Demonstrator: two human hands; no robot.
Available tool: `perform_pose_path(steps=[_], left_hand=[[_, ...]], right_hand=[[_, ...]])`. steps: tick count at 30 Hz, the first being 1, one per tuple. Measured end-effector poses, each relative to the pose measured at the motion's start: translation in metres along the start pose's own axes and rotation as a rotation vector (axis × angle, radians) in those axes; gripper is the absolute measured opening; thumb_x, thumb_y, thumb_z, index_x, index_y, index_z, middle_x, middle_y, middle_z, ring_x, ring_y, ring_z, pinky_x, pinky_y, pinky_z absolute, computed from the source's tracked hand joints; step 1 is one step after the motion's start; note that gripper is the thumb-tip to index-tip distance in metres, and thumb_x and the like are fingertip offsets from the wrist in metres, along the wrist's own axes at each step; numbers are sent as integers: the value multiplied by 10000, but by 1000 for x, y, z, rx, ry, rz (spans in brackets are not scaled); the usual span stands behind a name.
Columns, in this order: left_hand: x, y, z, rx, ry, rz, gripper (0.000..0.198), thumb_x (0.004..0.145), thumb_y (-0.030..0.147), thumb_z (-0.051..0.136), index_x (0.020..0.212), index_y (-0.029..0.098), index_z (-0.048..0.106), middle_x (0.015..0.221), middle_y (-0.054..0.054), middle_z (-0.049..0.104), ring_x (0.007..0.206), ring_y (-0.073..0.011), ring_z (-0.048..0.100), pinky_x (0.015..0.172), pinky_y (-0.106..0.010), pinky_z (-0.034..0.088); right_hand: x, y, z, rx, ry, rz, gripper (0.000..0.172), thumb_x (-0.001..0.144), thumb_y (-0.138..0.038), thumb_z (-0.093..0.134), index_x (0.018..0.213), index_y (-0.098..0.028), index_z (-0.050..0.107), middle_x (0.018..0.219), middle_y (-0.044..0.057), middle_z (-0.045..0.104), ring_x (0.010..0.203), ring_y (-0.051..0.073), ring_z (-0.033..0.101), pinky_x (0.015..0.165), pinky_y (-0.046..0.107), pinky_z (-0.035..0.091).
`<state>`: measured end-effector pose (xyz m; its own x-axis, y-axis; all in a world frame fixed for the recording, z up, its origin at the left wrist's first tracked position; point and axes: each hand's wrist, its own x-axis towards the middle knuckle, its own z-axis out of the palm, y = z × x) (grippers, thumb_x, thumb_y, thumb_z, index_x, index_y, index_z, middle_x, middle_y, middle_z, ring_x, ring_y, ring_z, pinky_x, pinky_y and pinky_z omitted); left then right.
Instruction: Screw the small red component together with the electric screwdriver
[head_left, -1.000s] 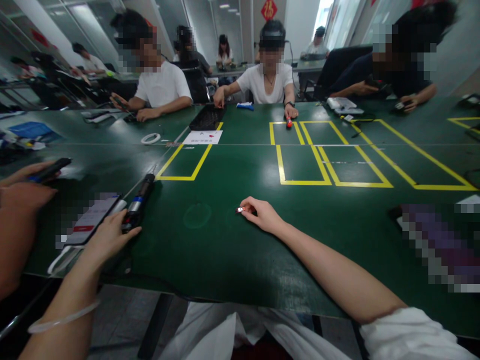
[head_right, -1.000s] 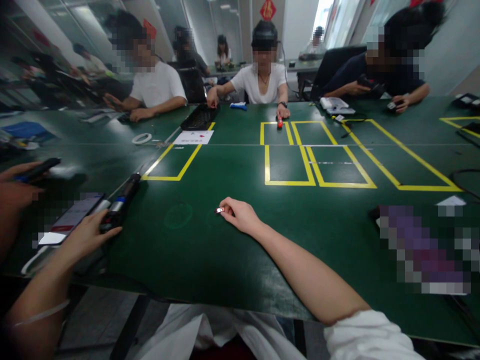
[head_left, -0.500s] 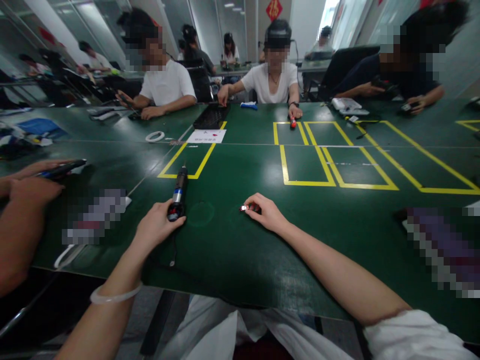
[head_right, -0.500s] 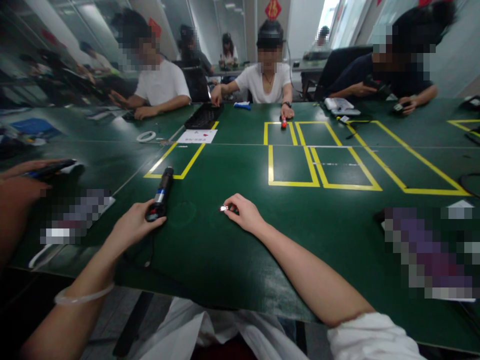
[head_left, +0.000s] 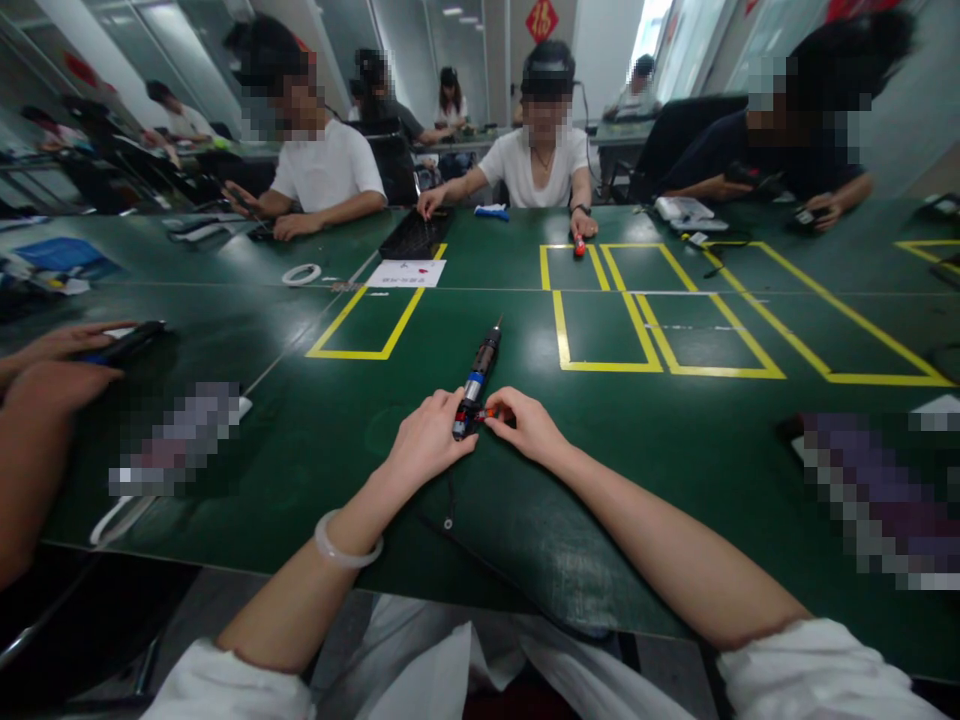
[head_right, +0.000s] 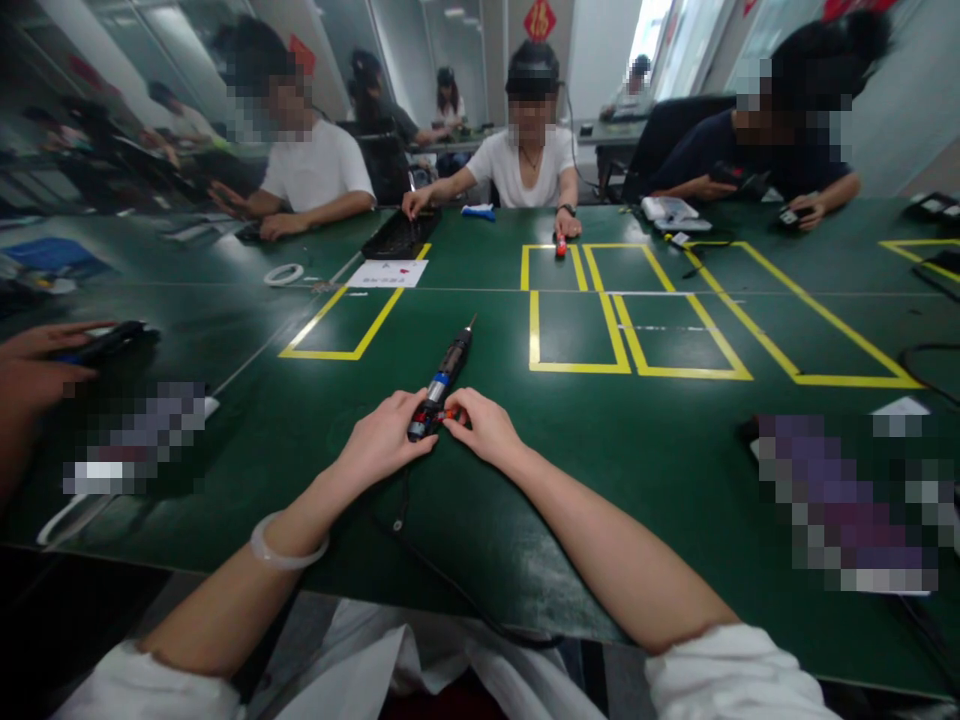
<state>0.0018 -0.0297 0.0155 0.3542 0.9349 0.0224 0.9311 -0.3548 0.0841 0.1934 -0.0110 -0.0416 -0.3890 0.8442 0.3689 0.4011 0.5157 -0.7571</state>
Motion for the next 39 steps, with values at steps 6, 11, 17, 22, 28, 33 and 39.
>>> perform_pose_path(steps=[6, 11, 17, 22, 28, 33, 39], left_hand=[[-1, 0, 4, -14, -1, -30, 627, 844, 471, 540, 1385, 189, 398, 1199, -112, 550, 1080, -269, 568, 819, -355, 501], [-3, 7, 8, 20, 56, -16, 613, 843, 459, 544, 1370, 181, 402, 1168, -105, 561, 1059, -264, 566, 806, -351, 498], [-5, 13, 12, 55, 86, -20, 588, 863, 462, 510, 1366, 180, 391, 1164, -108, 563, 1032, -252, 561, 771, -334, 484], [-6, 11, 13, 50, 96, -21, 587, 872, 464, 499, 1375, 185, 383, 1166, -99, 566, 1025, -241, 563, 770, -323, 473], [-6, 11, 14, 33, 102, -27, 605, 881, 487, 486, 1392, 181, 382, 1173, -107, 567, 1025, -250, 562, 786, -339, 468], [-6, 11, 16, 26, 118, -35, 596, 895, 516, 465, 1387, 183, 407, 1162, -116, 572, 1008, -253, 567, 825, -352, 445], [-6, 8, 20, 19, 128, -43, 578, 922, 509, 416, 1400, 184, 405, 1181, -127, 574, 1035, -266, 567, 867, -373, 424]], right_hand=[[-1, -2, 1, -65, -31, -26, 104, 854, -209, 618, 941, -201, 560, 887, -3, 579, 717, 117, 557, 689, 238, 444], [-2, -5, 2, -132, -24, -32, 103, 862, -210, 625, 944, -202, 563, 892, 0, 586, 724, 123, 553, 684, 238, 433], [-2, -9, -1, -214, -51, -87, 77, 897, -243, 601, 960, -200, 591, 885, 10, 583, 769, 137, 559, 706, 245, 430], [-4, -11, -2, -181, -29, -89, 82, 914, -225, 561, 974, -204, 612, 947, 26, 574, 824, 137, 571, 741, 244, 445], [-3, -11, -2, -163, -44, -80, 82, 914, -221, 553, 958, -198, 618, 888, 27, 597, 787, 143, 578, 743, 258, 449], [-3, -13, -4, -166, -19, -79, 77, 904, -212, 550, 940, -198, 616, 867, 22, 636, 738, 136, 578, 748, 266, 441], [-3, -17, -6, -109, -34, -72, 119, 873, -187, 558, 983, -193, 601, 869, 8, 661, 695, 118, 593, 724, 249, 452]])
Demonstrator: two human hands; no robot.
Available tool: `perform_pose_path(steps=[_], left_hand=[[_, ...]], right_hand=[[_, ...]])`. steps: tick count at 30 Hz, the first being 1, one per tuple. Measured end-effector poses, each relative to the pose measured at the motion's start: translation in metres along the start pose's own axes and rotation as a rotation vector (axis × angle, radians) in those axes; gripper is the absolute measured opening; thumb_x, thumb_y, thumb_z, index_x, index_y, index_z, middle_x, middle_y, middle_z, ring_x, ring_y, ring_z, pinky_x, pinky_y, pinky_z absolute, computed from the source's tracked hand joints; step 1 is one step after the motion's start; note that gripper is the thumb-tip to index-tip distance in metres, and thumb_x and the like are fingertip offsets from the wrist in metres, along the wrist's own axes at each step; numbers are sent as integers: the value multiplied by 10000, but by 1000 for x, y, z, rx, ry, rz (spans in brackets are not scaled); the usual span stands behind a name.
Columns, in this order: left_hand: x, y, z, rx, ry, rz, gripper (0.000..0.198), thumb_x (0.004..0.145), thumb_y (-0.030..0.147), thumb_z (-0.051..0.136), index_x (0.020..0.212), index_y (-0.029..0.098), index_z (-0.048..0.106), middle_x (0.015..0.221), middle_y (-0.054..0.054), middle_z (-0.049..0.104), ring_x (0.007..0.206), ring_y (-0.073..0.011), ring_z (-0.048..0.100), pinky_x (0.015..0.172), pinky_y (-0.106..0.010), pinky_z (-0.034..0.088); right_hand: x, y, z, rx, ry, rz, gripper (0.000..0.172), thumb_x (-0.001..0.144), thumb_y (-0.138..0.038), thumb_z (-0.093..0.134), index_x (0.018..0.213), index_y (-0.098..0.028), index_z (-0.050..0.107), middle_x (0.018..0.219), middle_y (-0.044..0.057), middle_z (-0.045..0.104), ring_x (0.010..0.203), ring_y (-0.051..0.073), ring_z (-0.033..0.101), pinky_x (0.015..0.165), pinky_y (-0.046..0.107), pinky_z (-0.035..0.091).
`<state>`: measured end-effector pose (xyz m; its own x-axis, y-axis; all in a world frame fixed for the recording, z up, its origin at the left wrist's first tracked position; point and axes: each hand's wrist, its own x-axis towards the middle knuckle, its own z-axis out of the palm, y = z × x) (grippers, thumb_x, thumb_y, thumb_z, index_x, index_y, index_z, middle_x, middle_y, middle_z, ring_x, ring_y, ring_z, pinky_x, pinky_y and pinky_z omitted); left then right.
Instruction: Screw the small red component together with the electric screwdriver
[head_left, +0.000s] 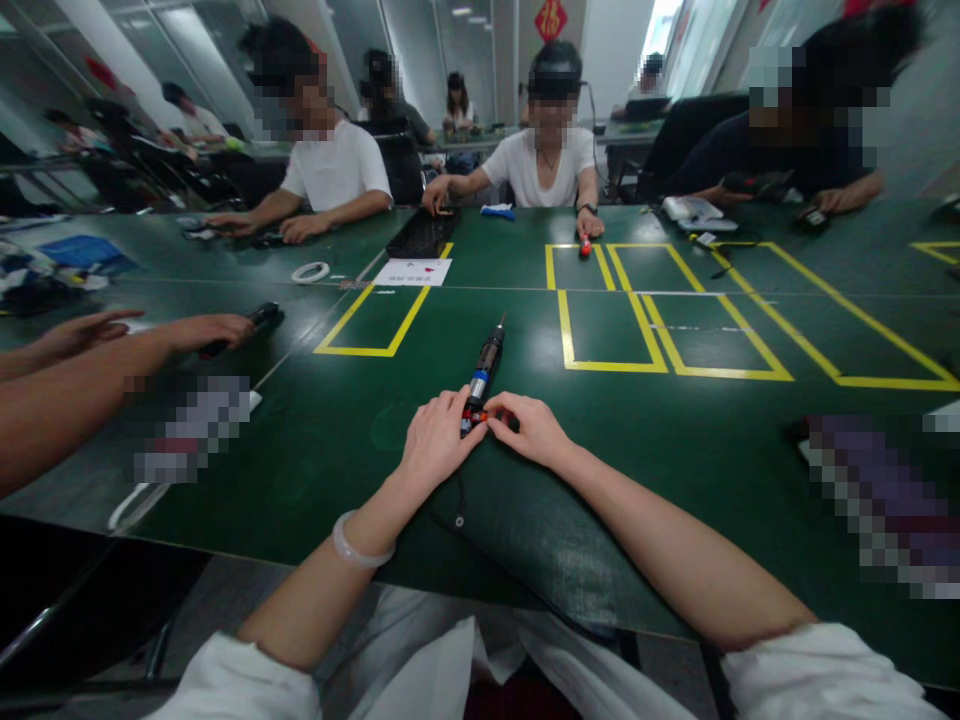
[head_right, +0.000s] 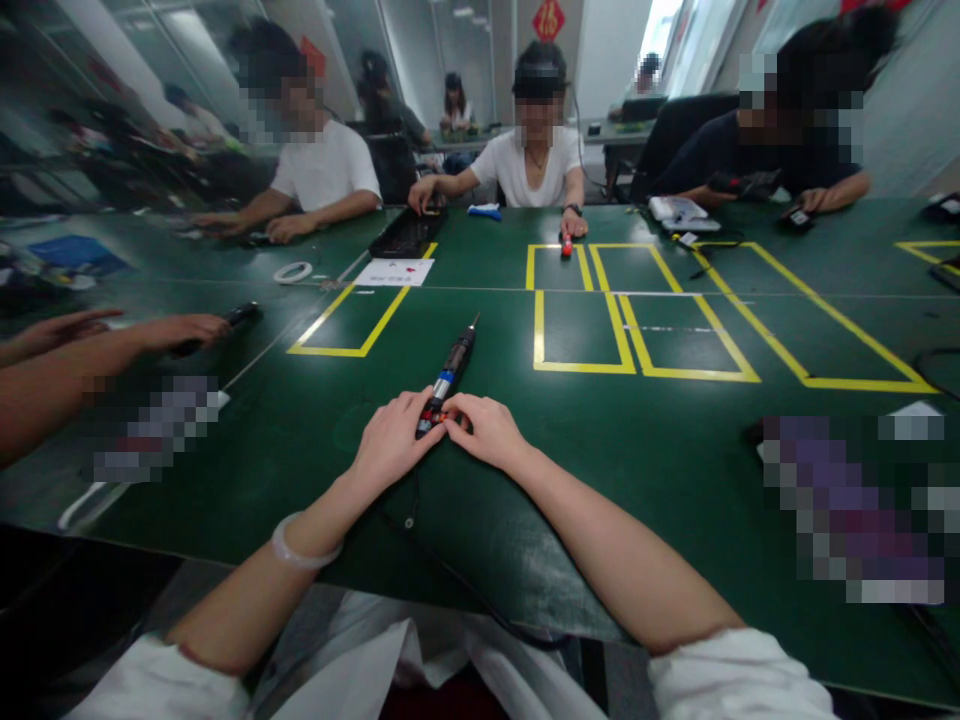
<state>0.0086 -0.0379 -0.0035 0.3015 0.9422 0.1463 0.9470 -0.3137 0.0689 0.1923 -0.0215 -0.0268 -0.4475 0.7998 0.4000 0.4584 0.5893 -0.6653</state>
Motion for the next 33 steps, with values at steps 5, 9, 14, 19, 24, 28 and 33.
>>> perform_pose_path(steps=[5, 9, 14, 19, 24, 28, 33], left_hand=[[0, -3, 2, -8, 11, 0, 589, 920, 502, 423, 1415, 183, 390, 1209, -128, 565, 1044, -270, 569, 872, -378, 425], [-1, -3, 0, -27, 9, 1, 593, 924, 515, 409, 1420, 191, 383, 1210, -118, 564, 1024, -261, 575, 859, -372, 430], [1, -3, -1, -35, -1, 6, 592, 915, 498, 437, 1418, 191, 387, 1198, -114, 564, 1016, -258, 577, 854, -366, 434], [1, -3, -2, -48, -7, -2, 593, 910, 486, 447, 1427, 204, 375, 1199, -113, 561, 1006, -255, 579, 854, -366, 439], [1, -5, -2, -42, -6, 14, 595, 916, 496, 430, 1426, 194, 377, 1188, -113, 561, 1004, -252, 575, 839, -360, 439], [1, -6, -1, -44, -7, 16, 605, 917, 503, 429, 1432, 191, 372, 1189, -110, 562, 999, -254, 576, 830, -361, 444], [1, -6, -1, -48, -9, 12, 597, 911, 492, 446, 1430, 204, 376, 1209, -109, 558, 1017, -254, 577, 847, -362, 444]], right_hand=[[0, 2, 0, 44, -8, 9, 140, 867, -184, 558, 1001, -191, 596, 884, 6, 677, 699, 116, 610, 729, 246, 467], [0, 4, 2, 40, -22, 27, 125, 875, -184, 553, 989, -196, 604, 866, 5, 684, 703, 118, 617, 714, 239, 464], [-1, 2, 4, 18, -60, 5, 116, 869, -183, 570, 976, -206, 610, 851, 0, 687, 707, 120, 621, 706, 234, 454], [0, 2, 6, 35, -62, 24, 151, 876, -189, 568, 1023, -209, 594, 848, -1, 690, 695, 118, 619, 700, 232, 455], [1, 2, 6, 23, -65, 26, 130, 873, -188, 571, 999, -206, 600, 849, 2, 684, 708, 121, 615, 700, 233, 449], [1, 3, 7, 29, -73, 26, 130, 875, -190, 569, 1000, -205, 601, 848, 5, 679, 714, 119, 613, 701, 230, 449], [1, 3, 8, 25, -74, 33, 144, 871, -187, 576, 1011, -207, 605, 835, 5, 671, 717, 122, 609, 705, 233, 451]])
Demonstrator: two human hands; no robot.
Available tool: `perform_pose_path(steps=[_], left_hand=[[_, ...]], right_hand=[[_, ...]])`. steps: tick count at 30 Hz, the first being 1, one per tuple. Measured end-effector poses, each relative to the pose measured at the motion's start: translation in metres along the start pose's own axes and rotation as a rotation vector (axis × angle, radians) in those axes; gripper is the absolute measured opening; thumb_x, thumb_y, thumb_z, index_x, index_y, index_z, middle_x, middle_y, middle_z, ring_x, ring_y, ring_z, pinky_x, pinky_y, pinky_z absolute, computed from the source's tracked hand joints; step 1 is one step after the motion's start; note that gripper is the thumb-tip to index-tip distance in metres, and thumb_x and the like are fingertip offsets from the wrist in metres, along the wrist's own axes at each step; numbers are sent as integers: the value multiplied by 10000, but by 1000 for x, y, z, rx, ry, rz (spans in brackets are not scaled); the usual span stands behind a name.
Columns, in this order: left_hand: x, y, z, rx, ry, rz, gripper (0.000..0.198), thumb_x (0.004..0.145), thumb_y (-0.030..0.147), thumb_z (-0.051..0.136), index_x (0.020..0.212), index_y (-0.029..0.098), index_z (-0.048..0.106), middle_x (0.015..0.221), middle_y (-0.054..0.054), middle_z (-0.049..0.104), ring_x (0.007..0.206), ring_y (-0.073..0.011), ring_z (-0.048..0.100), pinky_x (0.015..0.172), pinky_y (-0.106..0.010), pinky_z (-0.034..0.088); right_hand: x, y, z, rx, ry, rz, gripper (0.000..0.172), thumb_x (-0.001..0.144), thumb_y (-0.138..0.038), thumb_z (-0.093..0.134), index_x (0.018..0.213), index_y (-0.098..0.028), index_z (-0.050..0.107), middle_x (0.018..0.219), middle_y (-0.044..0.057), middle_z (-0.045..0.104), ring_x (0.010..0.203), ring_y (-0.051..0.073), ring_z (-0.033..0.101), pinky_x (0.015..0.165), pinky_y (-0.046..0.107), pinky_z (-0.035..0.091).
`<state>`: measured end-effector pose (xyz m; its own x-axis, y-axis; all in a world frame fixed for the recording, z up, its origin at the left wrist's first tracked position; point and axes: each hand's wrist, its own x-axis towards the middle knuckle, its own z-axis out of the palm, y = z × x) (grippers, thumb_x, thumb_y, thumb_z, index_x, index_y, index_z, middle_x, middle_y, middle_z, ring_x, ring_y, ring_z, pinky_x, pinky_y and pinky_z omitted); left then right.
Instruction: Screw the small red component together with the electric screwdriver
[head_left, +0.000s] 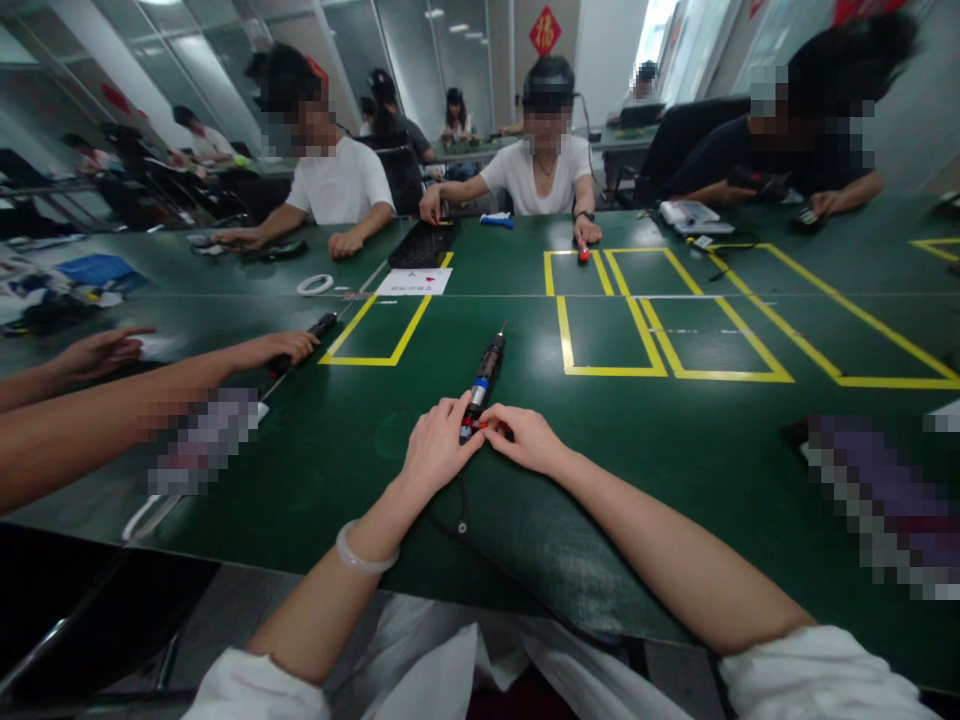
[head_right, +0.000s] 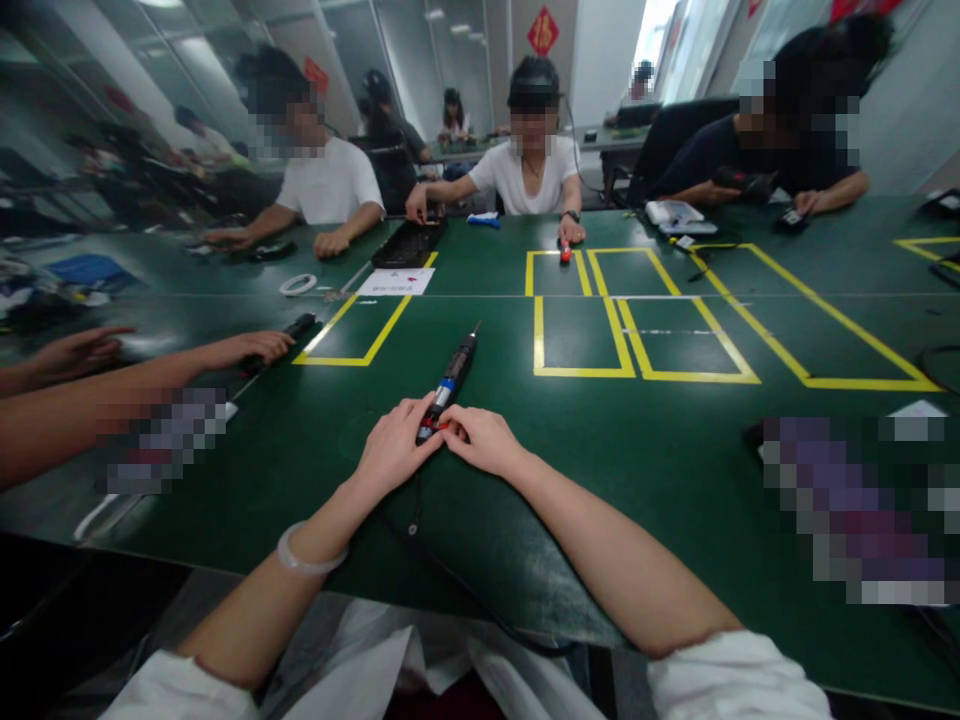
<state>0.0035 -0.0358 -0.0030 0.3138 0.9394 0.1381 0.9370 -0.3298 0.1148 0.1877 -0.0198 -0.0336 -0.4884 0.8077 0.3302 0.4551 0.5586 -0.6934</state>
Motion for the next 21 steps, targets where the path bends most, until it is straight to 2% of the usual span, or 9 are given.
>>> perform_pose_path(steps=[11, 21], left_hand=[[2, -1, -3, -14, -25, 3, 606, 917, 522, 416, 1435, 212, 369, 1169, -106, 555, 1012, -252, 574, 827, -350, 443], [9, -28, -11, -28, -100, 67, 649, 907, 575, 404, 1469, 260, 333, 1173, -96, 540, 1039, -250, 575, 849, -347, 454]], right_hand=[[-1, 1, 0, -2, -13, -7, 160, 884, -193, 557, 1037, -213, 599, 834, 4, 668, 719, 127, 606, 704, 237, 456], [-2, 0, 1, -5, -6, -22, 196, 879, -184, 553, 1064, -196, 615, 801, 3, 652, 720, 131, 598, 707, 244, 453]])
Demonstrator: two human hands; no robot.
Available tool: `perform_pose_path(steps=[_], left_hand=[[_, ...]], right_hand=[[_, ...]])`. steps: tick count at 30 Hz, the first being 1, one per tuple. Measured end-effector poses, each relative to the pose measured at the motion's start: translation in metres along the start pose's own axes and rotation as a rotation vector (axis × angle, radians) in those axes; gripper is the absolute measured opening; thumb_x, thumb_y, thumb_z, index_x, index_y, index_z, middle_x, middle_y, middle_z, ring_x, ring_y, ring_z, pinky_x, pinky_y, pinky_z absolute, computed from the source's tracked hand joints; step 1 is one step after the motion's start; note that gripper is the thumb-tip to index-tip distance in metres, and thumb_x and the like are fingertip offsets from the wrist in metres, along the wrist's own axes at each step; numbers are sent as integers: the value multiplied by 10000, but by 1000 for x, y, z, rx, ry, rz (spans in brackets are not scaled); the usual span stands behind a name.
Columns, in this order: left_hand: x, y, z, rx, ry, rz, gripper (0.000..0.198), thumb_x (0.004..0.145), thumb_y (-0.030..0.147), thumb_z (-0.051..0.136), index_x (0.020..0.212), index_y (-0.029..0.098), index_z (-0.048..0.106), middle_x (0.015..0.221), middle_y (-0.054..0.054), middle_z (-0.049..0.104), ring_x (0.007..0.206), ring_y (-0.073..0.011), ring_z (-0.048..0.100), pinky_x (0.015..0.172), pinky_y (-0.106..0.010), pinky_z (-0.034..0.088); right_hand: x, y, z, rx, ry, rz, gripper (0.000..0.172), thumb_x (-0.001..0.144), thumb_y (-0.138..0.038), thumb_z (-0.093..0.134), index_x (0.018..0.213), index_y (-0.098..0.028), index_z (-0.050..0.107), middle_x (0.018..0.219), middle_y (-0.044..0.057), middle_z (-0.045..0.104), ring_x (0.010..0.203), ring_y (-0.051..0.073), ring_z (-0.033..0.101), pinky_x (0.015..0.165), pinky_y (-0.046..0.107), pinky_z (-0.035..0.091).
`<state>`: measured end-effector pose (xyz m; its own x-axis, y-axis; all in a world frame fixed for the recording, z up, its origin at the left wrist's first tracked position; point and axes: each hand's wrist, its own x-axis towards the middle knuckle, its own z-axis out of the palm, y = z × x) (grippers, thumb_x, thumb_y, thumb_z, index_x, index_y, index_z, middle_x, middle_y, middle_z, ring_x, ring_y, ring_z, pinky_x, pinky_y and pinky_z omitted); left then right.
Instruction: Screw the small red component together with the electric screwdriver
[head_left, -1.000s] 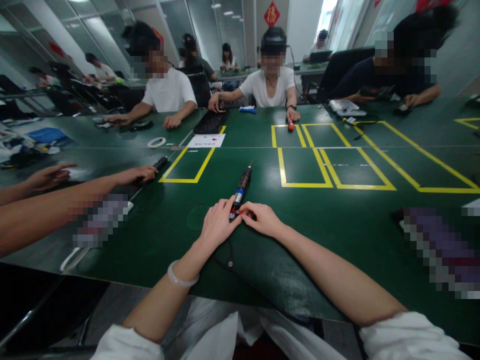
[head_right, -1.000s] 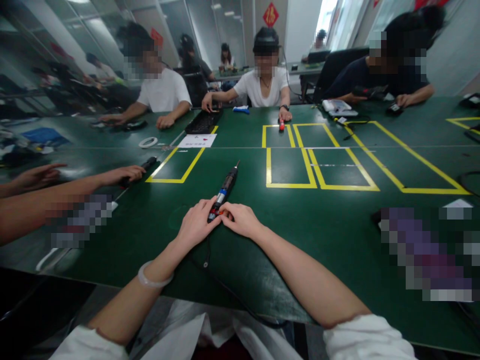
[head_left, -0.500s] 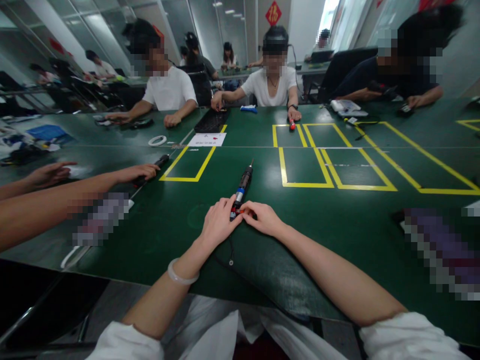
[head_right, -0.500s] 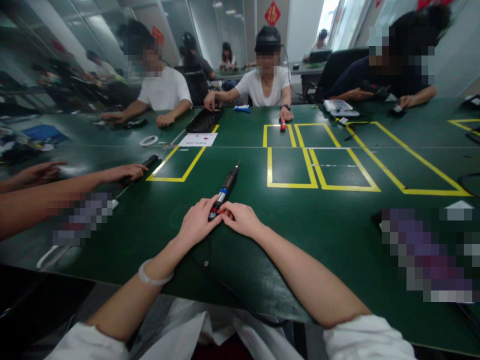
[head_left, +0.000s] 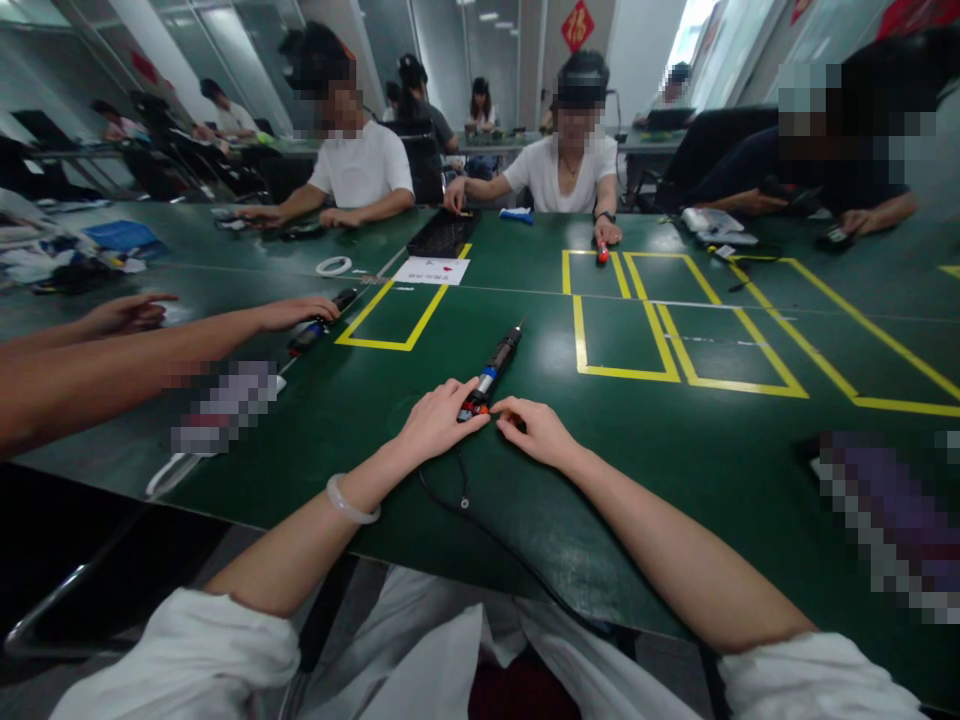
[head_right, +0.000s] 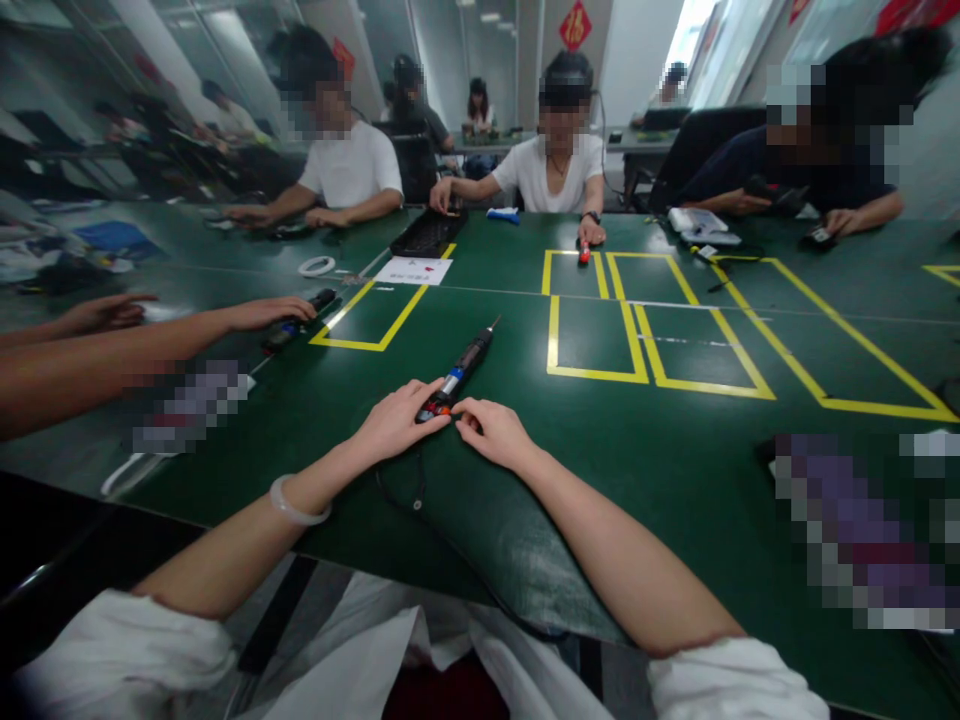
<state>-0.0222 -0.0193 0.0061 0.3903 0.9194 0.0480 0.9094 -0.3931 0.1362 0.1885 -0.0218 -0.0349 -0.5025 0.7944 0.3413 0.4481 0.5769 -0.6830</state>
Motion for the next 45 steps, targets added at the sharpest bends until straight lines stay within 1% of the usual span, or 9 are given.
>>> perform_pose_path(steps=[3, 8, 15, 22, 29, 32, 35, 39, 45], left_hand=[[0, -2, 1, -8, 11, 6, 653, 906, 580, 402, 1469, 257, 338, 1172, -99, 541, 1034, -253, 578, 851, -354, 456], [-2, 3, 0, 5, 21, 11, 664, 901, 577, 415, 1464, 230, 351, 1166, -103, 551, 1022, -262, 574, 860, -374, 454], [-1, 1, 7, -31, 42, 1, 647, 907, 571, 408, 1463, 245, 351, 1170, -100, 538, 1045, -255, 562, 846, -357, 452], [-2, 6, 8, -11, 74, 3, 642, 899, 545, 445, 1462, 251, 350, 1177, -102, 535, 1030, -253, 558, 824, -351, 446], [-16, 2, 2, 88, 97, 13, 653, 893, 549, 455, 1459, 236, 365, 1158, -107, 562, 1003, -260, 556, 837, -364, 430], [-26, -9, -2, 120, 80, -16, 657, 896, 564, 433, 1462, 237, 363, 1163, -107, 567, 994, -264, 560, 842, -372, 433], [-34, -27, -6, 160, 55, -59, 675, 892, 590, 414, 1465, 235, 364, 1189, -112, 568, 992, -269, 565, 856, -381, 438], [-44, -59, -10, 189, 49, -131, 688, 889, 607, 384, 1457, 220, 389, 1217, -129, 563, 1032, -287, 564, 887, -394, 440], [-63, -110, -19, 230, 27, -307, 740, 883, 636, 339, 1464, 180, 387, 1253, -171, 544, 1066, -338, 559, 885, -427, 442]], right_hand=[[0, 2, 1, -2, -2, 2, 193, 884, -190, 550, 1065, -195, 617, 812, 6, 655, 729, 130, 600, 713, 242, 453], [0, 4, 2, -11, -9, 9, 166, 884, -197, 557, 1035, -191, 626, 810, 11, 658, 734, 128, 601, 708, 234, 449], [0, 3, 1, -25, -10, 16, 152, 883, -190, 559, 1017, -189, 630, 817, 16, 656, 743, 133, 603, 711, 238, 450], [0, 1, -1, 18, -20, 29, 206, 882, -169, 553, 1080, -192, 605, 842, 9, 677, 736, 125, 612, 730, 239, 456], [1, 0, -3, 8, -18, 37, 222, 891, -181, 540, 1107, -195, 587, 831, 4, 670, 733, 121, 608, 717, 233, 448], [0, 1, -4, -5, -14, 27, 216, 894, -185, 539, 1104, -194, 588, 829, 3, 665, 731, 119, 602, 710, 229, 439], [-1, 1, -6, -15, -18, 37, 220, 895, -184, 544, 1111, -194, 589, 828, 3, 663, 735, 118, 600, 702, 225, 430], [0, 2, -6, -35, -25, 49, 222, 903, -192, 544, 1120, -199, 592, 834, 2, 664, 747, 120, 599, 706, 225, 421], [1, 2, -6, -35, -34, 41, 202, 907, -190, 546, 1102, -193, 598, 825, 3, 657, 744, 118, 595, 704, 225, 416]])
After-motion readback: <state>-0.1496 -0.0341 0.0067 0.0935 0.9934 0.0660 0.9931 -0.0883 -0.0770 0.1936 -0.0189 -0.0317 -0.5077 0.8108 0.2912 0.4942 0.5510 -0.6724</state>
